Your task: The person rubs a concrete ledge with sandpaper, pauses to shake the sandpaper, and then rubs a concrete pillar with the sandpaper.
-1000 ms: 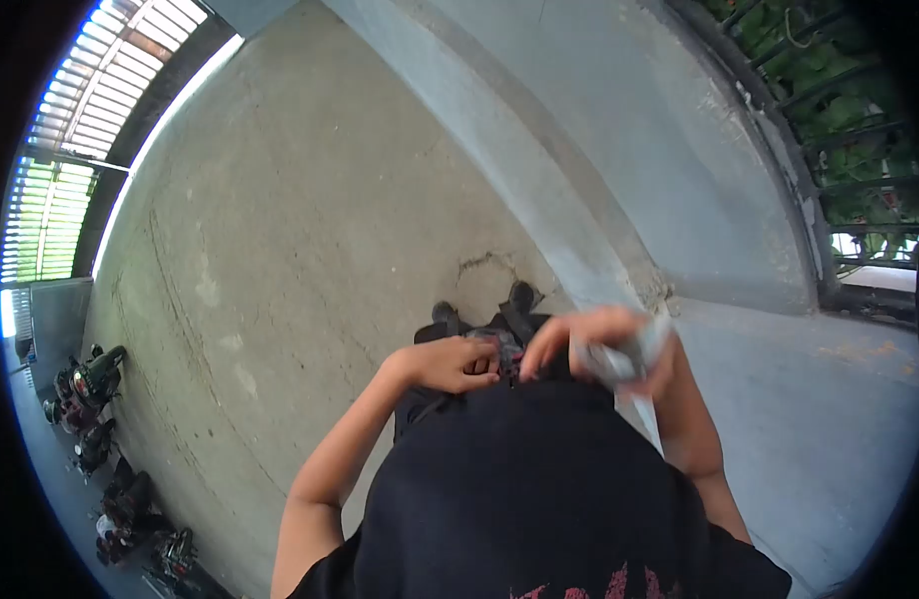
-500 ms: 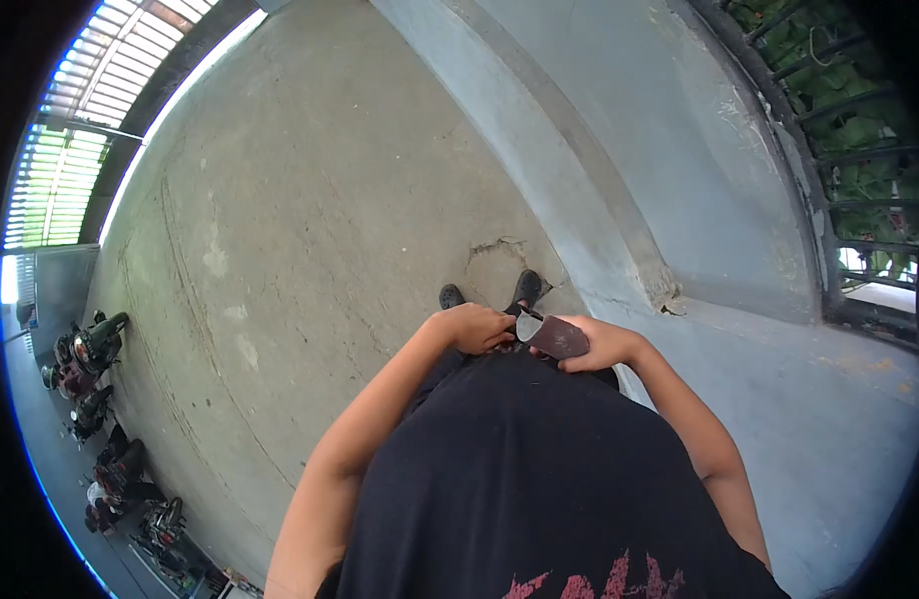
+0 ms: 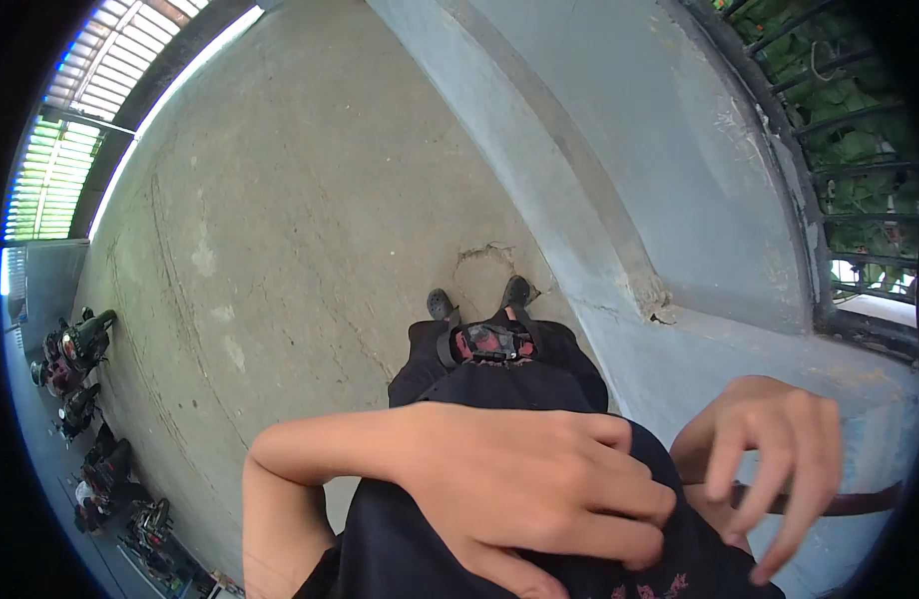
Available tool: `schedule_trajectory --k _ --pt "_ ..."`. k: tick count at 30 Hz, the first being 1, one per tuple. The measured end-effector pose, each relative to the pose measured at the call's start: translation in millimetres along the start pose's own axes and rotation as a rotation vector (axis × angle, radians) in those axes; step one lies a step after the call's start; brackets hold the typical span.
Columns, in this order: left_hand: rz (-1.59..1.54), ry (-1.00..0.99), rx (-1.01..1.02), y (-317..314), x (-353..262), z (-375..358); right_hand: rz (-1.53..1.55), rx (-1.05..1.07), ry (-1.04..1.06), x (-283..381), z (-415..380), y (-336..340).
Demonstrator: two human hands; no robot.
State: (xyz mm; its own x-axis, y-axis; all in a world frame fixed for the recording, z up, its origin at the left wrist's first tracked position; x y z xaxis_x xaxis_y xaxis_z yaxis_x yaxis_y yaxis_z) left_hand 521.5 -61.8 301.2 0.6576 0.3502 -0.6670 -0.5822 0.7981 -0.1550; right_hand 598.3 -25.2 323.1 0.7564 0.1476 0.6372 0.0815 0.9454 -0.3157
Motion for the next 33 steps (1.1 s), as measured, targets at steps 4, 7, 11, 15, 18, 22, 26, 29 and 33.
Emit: schedule_trajectory --k 4,7,11,15,18,22,26,29,33 --pt "-0.266 -0.257 -0.116 5 -15 7 -0.345 -0.309 0.027 18 15 -1" --pt "-0.358 -0.2 -0.184 6 -15 8 -0.455 -0.354 0.039 19 23 2" --pt "-0.145 -0.322 -0.576 11 -32 14 -0.405 -0.256 -0.047 13 53 -5" --pt "-0.178 -0.337 -0.563 29 -55 44 -0.384 -0.209 0.025 16 69 -5" --pt "-0.086 -0.141 -0.963 27 -60 49 -0.467 -0.066 0.191 28 70 -7" --pt "-0.038 -0.269 -0.883 29 -65 54 -0.377 -0.104 0.383 37 59 -6" --pt "-0.077 -0.279 -0.381 14 -55 52 -0.235 -0.111 0.235 23 29 24" --pt "-0.003 -0.167 0.423 13 -24 14 -0.43 -0.559 -0.407 -57 -42 82" --pt "0.253 0.705 -0.151 91 88 -118 -0.452 -0.516 -0.915 -126 -169 112"
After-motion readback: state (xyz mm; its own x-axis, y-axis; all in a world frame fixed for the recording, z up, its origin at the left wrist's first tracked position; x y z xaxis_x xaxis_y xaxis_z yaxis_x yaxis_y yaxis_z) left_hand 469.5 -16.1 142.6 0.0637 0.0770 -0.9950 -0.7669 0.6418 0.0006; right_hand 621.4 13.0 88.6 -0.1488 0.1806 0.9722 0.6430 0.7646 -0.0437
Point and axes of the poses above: each hand's wrist, its own z-axis towards the middle knuckle, its own y-axis out of the back of the hand, x = y × z, the point moved 8 cm from there along z, towards the middle knuckle, and after that the axes turned 6 degrees about -z, right-handed, at the moved point
